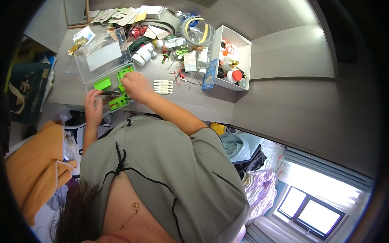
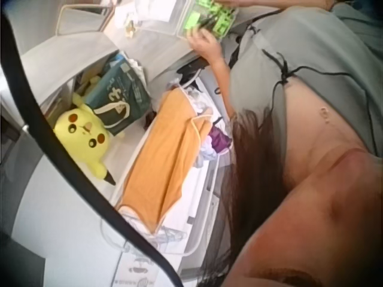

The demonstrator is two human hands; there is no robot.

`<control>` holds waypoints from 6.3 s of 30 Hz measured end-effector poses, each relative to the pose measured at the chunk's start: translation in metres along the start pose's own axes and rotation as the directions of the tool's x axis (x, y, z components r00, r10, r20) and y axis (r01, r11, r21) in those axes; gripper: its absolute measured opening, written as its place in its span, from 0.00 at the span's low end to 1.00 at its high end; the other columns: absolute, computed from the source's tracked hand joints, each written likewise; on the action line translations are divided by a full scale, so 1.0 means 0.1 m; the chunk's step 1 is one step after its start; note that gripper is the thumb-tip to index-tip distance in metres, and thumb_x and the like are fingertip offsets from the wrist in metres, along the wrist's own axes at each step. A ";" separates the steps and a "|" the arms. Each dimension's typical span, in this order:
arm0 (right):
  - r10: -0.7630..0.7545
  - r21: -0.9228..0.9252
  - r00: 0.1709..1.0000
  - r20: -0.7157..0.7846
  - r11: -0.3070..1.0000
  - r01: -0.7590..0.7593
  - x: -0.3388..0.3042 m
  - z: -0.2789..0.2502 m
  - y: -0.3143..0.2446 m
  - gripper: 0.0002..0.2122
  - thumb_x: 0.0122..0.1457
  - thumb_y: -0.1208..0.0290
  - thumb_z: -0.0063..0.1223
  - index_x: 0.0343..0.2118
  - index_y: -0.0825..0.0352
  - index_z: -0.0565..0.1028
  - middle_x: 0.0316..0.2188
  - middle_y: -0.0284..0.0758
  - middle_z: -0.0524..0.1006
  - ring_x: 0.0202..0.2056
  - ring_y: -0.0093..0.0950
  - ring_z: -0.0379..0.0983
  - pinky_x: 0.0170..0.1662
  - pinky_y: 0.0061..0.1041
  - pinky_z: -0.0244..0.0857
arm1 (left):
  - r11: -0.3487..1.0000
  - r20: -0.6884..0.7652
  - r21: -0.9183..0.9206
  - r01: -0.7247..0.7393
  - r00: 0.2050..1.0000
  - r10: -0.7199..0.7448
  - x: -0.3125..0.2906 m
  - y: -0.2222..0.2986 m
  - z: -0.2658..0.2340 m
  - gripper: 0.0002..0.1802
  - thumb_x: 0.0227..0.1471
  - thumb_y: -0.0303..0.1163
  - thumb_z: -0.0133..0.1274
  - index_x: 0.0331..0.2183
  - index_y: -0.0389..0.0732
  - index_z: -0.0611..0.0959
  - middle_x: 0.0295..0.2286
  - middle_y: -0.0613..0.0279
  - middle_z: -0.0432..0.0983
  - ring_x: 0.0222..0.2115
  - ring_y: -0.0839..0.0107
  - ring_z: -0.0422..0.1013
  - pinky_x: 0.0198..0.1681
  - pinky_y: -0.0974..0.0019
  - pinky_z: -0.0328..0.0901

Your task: The person organizes a cluttered desk and assembles a green electronic circuit kit. They place components such as wires, resistors, and small modules into the kit's compartments, connect wires to the circuit board, and then close the kit's lid.

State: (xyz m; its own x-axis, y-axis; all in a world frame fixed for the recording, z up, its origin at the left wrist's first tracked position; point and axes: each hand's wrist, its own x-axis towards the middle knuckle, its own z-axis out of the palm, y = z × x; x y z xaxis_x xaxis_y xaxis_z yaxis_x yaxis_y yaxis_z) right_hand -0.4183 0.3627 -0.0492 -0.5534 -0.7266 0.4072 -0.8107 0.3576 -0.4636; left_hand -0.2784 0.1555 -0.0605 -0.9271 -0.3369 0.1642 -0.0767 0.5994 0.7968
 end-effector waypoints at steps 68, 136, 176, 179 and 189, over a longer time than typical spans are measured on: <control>0.452 0.410 0.875 0.171 0.775 -0.480 -0.34 -0.74 0.34 0.10 0.60 0.74 0.54 0.44 0.65 0.77 0.37 0.38 0.80 0.37 0.28 0.79 0.40 0.25 0.71 | 0.997 0.013 0.035 0.071 0.997 -0.072 -0.02 0.10 -0.02 0.08 0.57 0.31 0.51 0.36 0.39 0.81 0.40 0.57 0.72 0.28 0.67 0.72 0.34 0.66 0.68; 0.562 0.365 0.822 -0.096 0.788 -0.496 -0.59 -0.35 0.47 0.10 0.58 0.71 0.54 0.41 0.67 0.76 0.37 0.38 0.74 0.33 0.30 0.72 0.38 0.27 0.68 | 0.819 0.222 0.519 -0.245 0.964 0.148 0.32 0.25 0.40 0.20 0.47 0.31 0.54 0.46 0.44 0.78 0.49 0.54 0.68 0.51 0.52 0.65 0.53 0.53 0.61; 0.019 0.096 0.985 0.169 0.995 -0.036 -0.24 -0.02 -0.16 0.08 0.52 0.70 0.56 0.36 0.60 0.76 0.34 0.34 0.74 0.40 0.37 0.71 0.44 0.34 0.66 | 0.943 0.160 0.308 -0.124 0.984 0.077 0.16 0.15 0.19 0.08 0.49 0.29 0.56 0.35 0.47 0.83 0.35 0.61 0.76 0.38 0.56 0.72 0.42 0.55 0.67; -0.143 -0.066 0.974 0.176 0.985 0.156 -0.10 0.27 -0.25 0.06 0.53 0.68 0.53 0.34 0.58 0.76 0.34 0.31 0.73 0.41 0.33 0.71 0.44 0.32 0.66 | 0.963 0.112 0.266 -0.043 0.994 0.014 0.16 0.18 0.11 0.09 0.50 0.26 0.53 0.36 0.45 0.83 0.36 0.59 0.76 0.38 0.55 0.72 0.42 0.54 0.66; 0.068 0.075 0.998 -0.003 0.995 -0.068 -0.17 0.12 -0.12 0.07 0.49 0.72 0.56 0.33 0.63 0.76 0.38 0.36 0.75 0.42 0.38 0.71 0.47 0.34 0.65 | 0.930 0.254 0.219 -0.296 0.937 0.238 0.06 0.12 0.16 0.17 0.48 0.24 0.50 0.42 0.41 0.81 0.44 0.56 0.74 0.46 0.53 0.68 0.50 0.54 0.63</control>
State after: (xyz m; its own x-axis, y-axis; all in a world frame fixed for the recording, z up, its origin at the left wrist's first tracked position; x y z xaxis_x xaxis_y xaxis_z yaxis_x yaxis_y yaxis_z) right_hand -0.3965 0.3639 -0.0596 -0.6079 -0.6986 0.3774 -0.7549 0.3611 -0.5475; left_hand -0.2902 0.1720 -0.0594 -0.9806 0.0115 0.1959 0.1224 0.8159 0.5650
